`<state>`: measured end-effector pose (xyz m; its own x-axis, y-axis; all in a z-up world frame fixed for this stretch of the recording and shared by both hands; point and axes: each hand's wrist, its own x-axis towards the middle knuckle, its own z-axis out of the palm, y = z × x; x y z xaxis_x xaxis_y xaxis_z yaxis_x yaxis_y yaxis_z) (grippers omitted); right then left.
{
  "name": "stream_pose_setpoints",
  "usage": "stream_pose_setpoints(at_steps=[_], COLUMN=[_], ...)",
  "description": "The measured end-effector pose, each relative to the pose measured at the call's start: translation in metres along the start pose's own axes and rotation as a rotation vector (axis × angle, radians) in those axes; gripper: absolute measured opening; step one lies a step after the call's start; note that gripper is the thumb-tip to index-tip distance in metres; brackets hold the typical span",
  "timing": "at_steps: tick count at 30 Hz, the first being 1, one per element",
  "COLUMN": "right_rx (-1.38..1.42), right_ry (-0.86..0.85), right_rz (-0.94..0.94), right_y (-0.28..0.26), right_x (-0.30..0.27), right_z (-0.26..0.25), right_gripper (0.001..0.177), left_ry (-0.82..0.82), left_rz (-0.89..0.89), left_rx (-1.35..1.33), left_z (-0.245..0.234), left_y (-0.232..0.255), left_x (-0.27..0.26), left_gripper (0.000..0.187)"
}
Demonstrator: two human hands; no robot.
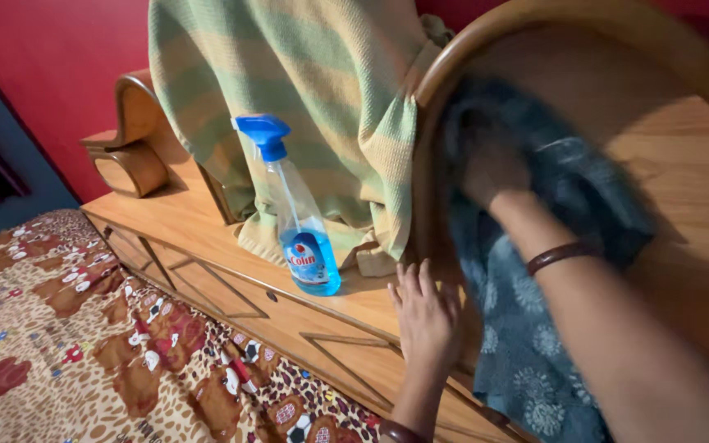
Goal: The person wipes the top surface and front edges of a wooden dresser using a blue patterned cloth. A spray bottle of cleaner sits on the dresser. The person repeatedly wipes different sections of the dresser top and front, moving the cloth back and forth.
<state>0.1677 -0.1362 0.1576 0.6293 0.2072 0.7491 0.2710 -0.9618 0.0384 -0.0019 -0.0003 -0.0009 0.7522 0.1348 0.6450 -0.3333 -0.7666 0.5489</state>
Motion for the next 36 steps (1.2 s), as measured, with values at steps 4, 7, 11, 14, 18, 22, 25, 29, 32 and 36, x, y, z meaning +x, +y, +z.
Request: stream_pose_setpoints(at_steps=[4,7,11,14,18,22,25,29,32,36], right_rx=[0.312,0.48,0.83,1.342,0.891,1.058,0.572,0.327,0.331,0.474], right_ry=[0.0,-0.006,0.27,0.421,0.491,0.193,-0.281,-0.547,-0.598,-0.633], right_rz=[-0.079,-0.205,-0.104,-0.065,-0.245,0.082,0.239,0.376,0.355,0.33], right_y=[-0.016,-0.001,0.021,0.022,-0.032,-0.036,-0.022,-0.029,-0.035,-0.017], right_x=[-0.058,-0.086,-0.068,-0.034,0.012,-0.061,-0.095,-0.103,-0.111,-0.136], right_z=[0.048,0.062,0.045,0.043,0.114,0.177,0.19,0.191,0.192,0.177], right_gripper=[0.043,0.036,0.033,0.019,0.045,0.048,0.05,0.07,0.068,0.06], left_ry=[0.12,0.154,0.224,0.309,0.352,0.316,0.314,0.26,0.223,0.219], left_rz=[-0.003,0.006,-0.012,0.0,-0.08,-0.274,-0.076,-0.048,-0.056,-0.02], left_rx=[-0.06,-0.043,-0.071,-0.148,-0.364,-0.667,-0.314,-0.153,-0.159,-0.018], left_z=[-0.003,-0.004,-0.001,-0.006,-0.003,0.0,0.006,0.014,0.018,0.023], left_y=[0.001,0.0,0.006,0.004,0.002,-0.007,-0.014,-0.018,-0.022,-0.026], left_x=[-0.006,-0.008,-0.006,-0.008,-0.013,-0.008,-0.007,-0.006,-0.008,-0.004], left_gripper=[0.056,0.054,0.054,0.055,0.061,0.054,0.054,0.043,0.041,0.046])
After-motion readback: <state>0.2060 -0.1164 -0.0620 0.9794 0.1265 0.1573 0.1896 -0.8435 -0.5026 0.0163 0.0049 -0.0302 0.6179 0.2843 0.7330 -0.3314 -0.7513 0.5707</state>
